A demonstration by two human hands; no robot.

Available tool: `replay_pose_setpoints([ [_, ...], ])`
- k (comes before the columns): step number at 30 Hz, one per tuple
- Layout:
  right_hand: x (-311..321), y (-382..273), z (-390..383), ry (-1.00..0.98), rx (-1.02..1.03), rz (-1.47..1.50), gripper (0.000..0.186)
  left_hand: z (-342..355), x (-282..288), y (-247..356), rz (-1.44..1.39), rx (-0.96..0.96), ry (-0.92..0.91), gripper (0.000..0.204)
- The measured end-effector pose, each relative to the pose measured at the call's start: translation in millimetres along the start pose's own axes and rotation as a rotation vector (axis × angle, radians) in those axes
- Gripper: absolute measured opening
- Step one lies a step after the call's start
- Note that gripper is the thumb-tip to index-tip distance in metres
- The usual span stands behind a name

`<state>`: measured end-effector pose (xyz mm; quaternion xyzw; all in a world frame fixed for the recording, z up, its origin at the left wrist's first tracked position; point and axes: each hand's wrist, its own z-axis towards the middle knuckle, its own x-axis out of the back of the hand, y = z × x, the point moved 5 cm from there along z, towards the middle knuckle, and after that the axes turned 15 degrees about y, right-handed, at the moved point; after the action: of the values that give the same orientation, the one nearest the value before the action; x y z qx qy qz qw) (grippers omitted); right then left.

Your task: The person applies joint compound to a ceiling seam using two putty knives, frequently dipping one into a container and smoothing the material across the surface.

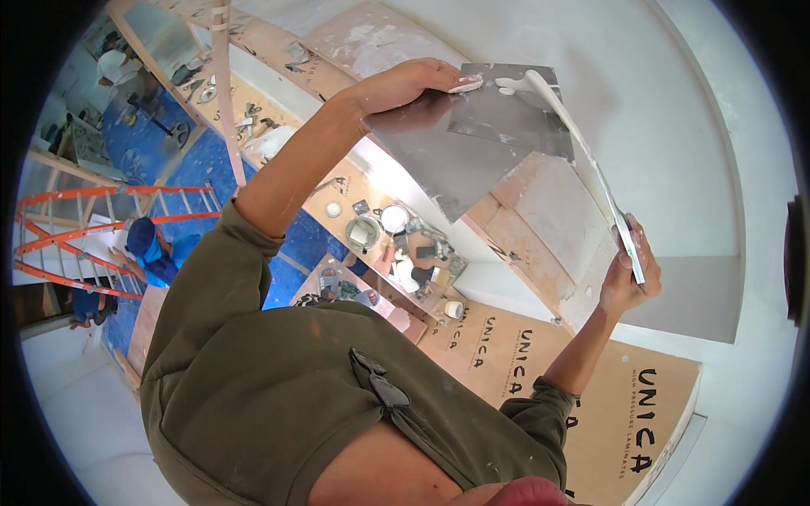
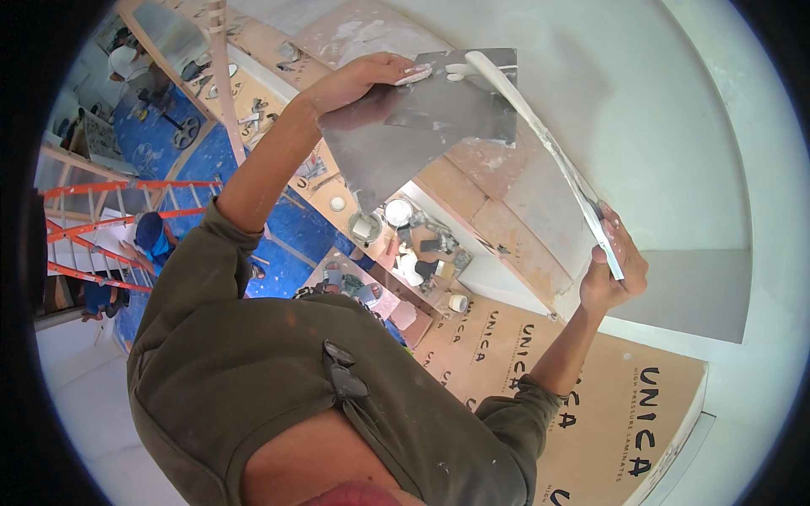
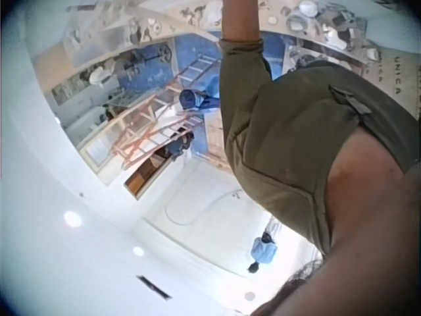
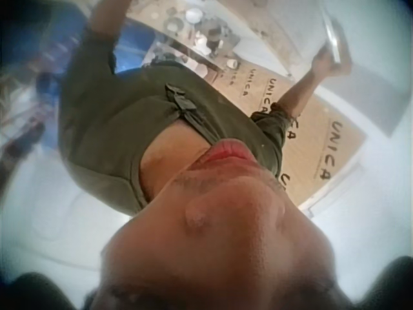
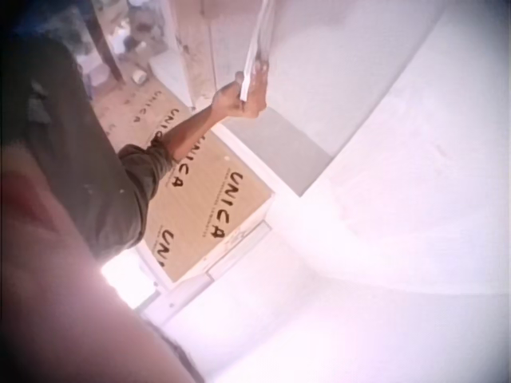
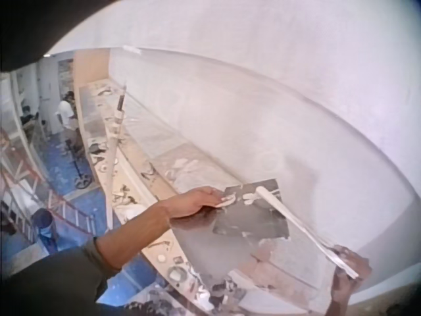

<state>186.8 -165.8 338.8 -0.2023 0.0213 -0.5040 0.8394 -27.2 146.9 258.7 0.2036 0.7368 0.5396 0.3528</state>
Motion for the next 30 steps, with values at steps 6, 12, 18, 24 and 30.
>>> replay_pose_setpoints([
  [6, 2.1, -5.8, -4.9, 0.018, -0.001, -0.089, 0.047, -1.0, 11.8, -3.6, -0.025, -0.033, 0.004, 0.031],
  [12, 2.5, -5.1, -8.8, 0.002, -0.059, -0.114, 0.048, 6.2, 19.0, -15.9, -0.057, -0.042, -0.113, 0.033],
  [18, -13.3, 0.6, 1.4, 0.034, -0.112, -0.104, 0.043, 22.4, 15.9, -20.4, -0.163, -0.029, -0.07, 0.032],
  [24, -26.2, 16.1, 17.7, -0.006, -0.116, -0.114, 0.035, 34.9, 18.3, -14.9, -0.172, -0.05, -0.059, 0.025],
  [30, -35.0, 41.1, 16.5, 0.004, -0.19, -0.068, 0.031, 35.8, 8.4, -2.8, -0.291, -0.02, 0.098, 0.018],
])
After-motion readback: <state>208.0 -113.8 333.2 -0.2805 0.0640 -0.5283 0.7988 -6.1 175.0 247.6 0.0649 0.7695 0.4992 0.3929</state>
